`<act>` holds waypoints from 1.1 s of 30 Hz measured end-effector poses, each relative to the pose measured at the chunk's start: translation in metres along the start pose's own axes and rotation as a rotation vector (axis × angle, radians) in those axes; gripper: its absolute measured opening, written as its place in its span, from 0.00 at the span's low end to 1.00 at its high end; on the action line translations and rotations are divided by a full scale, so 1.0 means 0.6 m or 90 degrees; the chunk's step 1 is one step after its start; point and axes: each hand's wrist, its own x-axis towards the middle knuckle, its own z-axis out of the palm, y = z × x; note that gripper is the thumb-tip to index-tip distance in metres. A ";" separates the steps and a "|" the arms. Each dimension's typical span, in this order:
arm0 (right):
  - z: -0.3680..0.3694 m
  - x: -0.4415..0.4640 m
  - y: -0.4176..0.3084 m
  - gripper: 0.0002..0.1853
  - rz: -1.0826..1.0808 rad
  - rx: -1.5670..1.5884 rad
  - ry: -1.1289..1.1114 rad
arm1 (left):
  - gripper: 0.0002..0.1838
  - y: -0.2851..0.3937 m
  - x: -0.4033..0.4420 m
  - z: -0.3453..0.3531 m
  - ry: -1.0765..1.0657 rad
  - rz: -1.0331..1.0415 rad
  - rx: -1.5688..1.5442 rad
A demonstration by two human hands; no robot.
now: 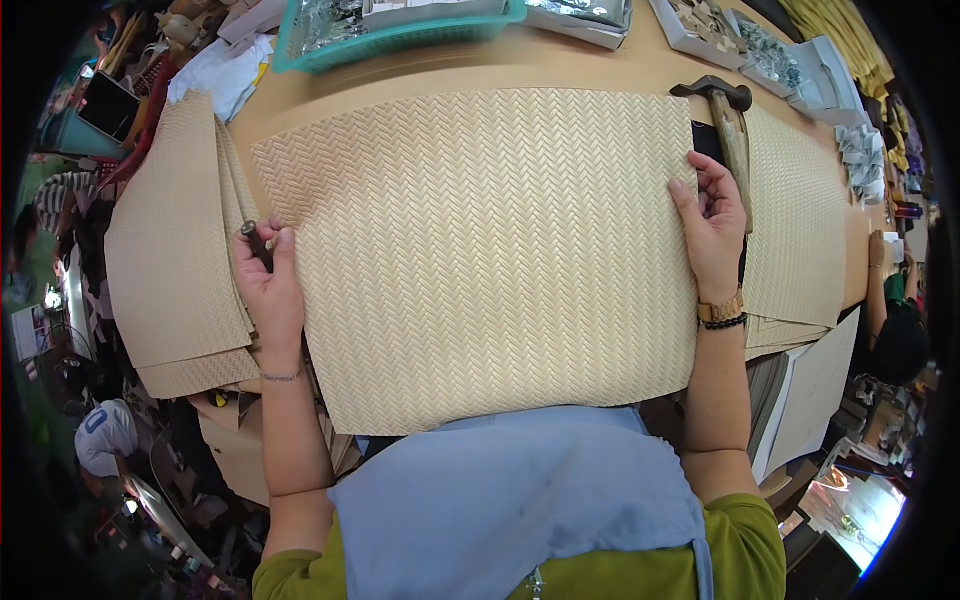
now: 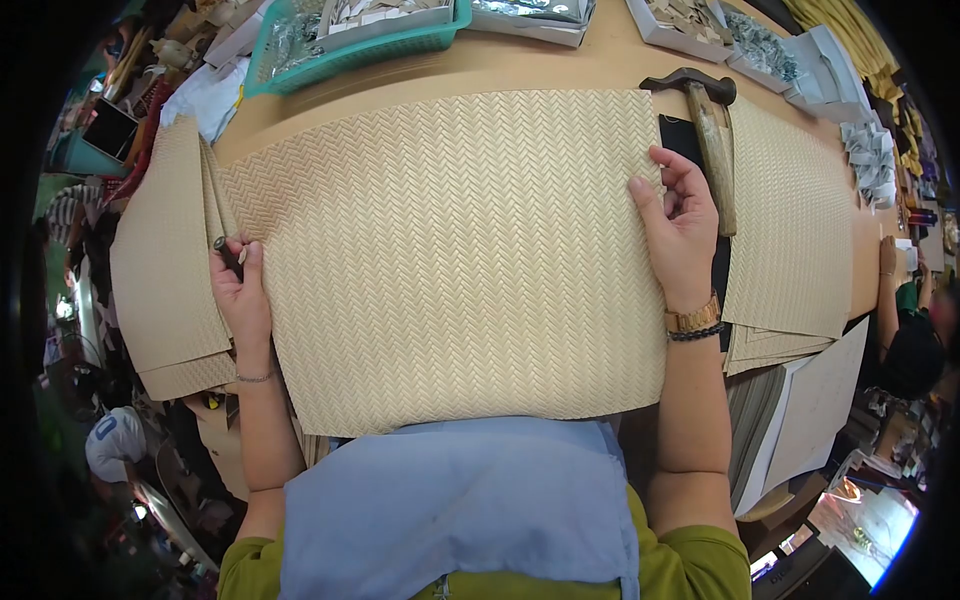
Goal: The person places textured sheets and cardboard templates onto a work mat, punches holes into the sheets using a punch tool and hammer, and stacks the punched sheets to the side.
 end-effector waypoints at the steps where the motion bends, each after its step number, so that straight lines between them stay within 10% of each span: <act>1: 0.000 0.000 0.000 0.20 0.000 -0.003 0.000 | 0.06 0.000 0.000 0.000 0.000 0.000 0.002; 25: -0.021 -0.017 -0.045 0.21 -0.045 -0.149 -0.008 | 0.05 0.003 0.002 0.003 0.014 -0.023 0.070; 33: -0.496 -0.156 0.044 0.23 0.092 -0.577 0.339 | 0.05 0.010 0.003 0.006 0.011 -0.005 0.084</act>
